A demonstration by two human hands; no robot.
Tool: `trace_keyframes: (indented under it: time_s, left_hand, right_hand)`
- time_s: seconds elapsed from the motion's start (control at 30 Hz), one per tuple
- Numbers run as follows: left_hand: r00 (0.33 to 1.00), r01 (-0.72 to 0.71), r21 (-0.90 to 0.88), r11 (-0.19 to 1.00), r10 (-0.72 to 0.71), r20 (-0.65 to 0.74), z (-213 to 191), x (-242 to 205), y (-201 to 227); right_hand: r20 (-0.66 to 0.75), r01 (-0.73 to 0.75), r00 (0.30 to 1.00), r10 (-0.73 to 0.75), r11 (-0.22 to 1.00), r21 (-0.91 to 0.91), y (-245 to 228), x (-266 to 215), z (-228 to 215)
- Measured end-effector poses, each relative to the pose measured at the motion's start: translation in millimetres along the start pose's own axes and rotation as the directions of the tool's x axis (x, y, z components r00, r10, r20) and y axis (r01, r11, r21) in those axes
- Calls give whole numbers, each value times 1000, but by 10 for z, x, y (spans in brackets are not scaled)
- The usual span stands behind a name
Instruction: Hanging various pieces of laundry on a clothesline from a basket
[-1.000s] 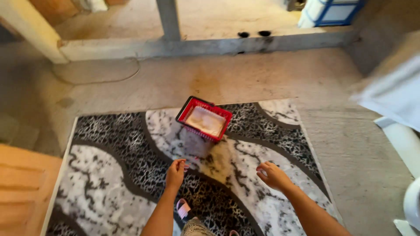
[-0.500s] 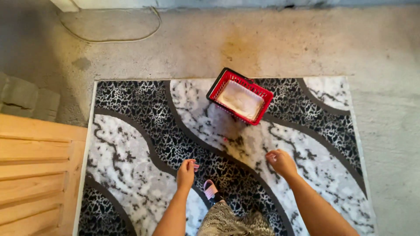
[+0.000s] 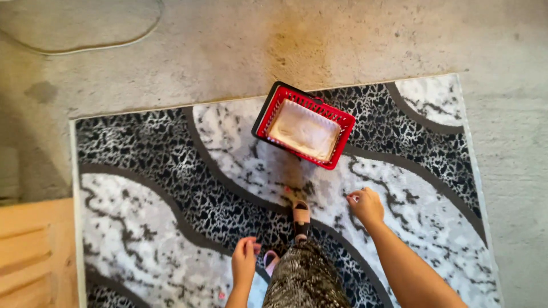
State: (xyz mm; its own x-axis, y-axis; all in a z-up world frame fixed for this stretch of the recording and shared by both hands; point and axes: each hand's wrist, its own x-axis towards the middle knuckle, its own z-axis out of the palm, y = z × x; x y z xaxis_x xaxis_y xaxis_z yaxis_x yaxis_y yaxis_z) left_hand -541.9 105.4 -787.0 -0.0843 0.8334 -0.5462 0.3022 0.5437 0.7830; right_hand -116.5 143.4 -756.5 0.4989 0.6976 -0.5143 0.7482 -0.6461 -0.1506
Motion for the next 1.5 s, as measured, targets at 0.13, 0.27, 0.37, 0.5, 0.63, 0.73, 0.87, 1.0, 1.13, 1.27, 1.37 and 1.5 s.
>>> trace_keyframes:
  time_s: [0.13, 0.27, 0.37, 0.5, 0.63, 0.73, 0.87, 1.0, 1.13, 1.27, 1.37, 1.5]
  left_hand:
    - [984, 178, -13, 984, -178, -26, 85, 423, -206]
    - [954, 273, -158, 949, -288, -85, 315, 840, -915]
    - [869, 459, -241, 855, -488, -77, 608, 1016, -660]
    - [803, 587, -203, 784, -596, 18, 989, 1195, -500]
    - [833, 541, -260, 800, -553, 30, 1124, 1324, -1118]
    - [818, 558, -229, 798, -575, -12, 1039, 1321, -1366]
    - [823, 553, -159, 818, -566, -45, 879, 1258, -1608]
    - [779, 608, -131, 783, -620, -94, 883, 1223, -1512]
    - [716, 686, -109, 720, -694, -76, 941, 1271, -1198]
    - [764, 634, -130, 762, -644, -50, 969, 1285, -1048]
    - [802, 580, -185, 794, -596, -45, 966, 1212, -1221]
    - [809, 558, -254, 790, -586, -45, 931, 1200, -1168]
  right_hand:
    - [63, -107, 993, 103, 992, 72, -142, 809, 348]
    - [281, -203, 948, 151, 965, 165, -362, 1434, 662]
    - [358, -210, 922, 148, 968, 140, -303, 1980, 1185]
    - [300, -241, 935, 191, 960, 142, -84, 2623, 1928]
    - [254, -286, 933, 255, 953, 95, -134, 3047, 2219]
    - [198, -349, 925, 326, 933, 92, -40, 3266, 2524]
    - [148, -424, 900, 410, 902, 76, -128, 3392, 2659]
    - [152, -482, 876, 459, 849, 216, -307, 3372, 2555]
    - [183, -587, 800, 572, 681, 437, -388, 3370, 2499]
    - [175, -498, 867, 468, 786, 367, -447, 3381, 2238]
    - [-17, -221, 971, 239, 921, 322, -470, 3277, 1969]
    - [-178, 39, 984, 18, 950, 309, -825, 2874, 1094]
